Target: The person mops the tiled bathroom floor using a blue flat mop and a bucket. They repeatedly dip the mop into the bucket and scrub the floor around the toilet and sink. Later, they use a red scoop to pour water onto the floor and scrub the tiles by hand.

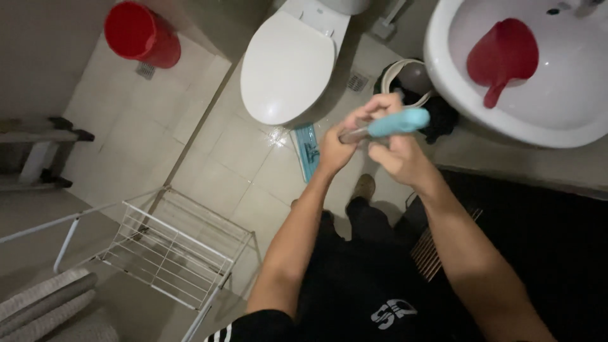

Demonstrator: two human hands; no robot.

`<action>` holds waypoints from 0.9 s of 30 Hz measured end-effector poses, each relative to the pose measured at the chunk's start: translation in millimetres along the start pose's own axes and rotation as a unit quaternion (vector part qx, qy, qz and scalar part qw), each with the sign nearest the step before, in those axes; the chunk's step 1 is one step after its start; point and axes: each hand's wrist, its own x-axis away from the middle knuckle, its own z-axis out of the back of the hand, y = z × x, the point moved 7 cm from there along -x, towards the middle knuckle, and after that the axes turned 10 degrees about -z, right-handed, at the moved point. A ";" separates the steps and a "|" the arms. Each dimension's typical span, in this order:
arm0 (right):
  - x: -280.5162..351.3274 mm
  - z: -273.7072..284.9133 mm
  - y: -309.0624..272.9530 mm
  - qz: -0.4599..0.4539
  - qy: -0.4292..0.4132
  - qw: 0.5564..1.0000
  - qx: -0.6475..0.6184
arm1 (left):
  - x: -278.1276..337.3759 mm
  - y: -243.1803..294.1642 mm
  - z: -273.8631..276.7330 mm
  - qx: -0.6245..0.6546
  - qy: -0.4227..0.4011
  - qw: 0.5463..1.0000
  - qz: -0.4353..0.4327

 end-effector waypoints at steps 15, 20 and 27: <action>-22.6 162.7 544.1 -0.416 0.239 0.840 -0.253 | -106.6 -11.2 -40.1 -0.053 0.023 0.992 -0.109; -35.8 182.0 670.6 -0.422 0.306 0.783 -0.340 | -119.9 -86.0 -79.3 -0.046 0.003 0.973 -0.225; -41.0 235.6 903.4 -0.370 0.377 0.745 -0.406 | -115.0 -178.5 -115.2 -0.029 -0.039 0.966 -0.254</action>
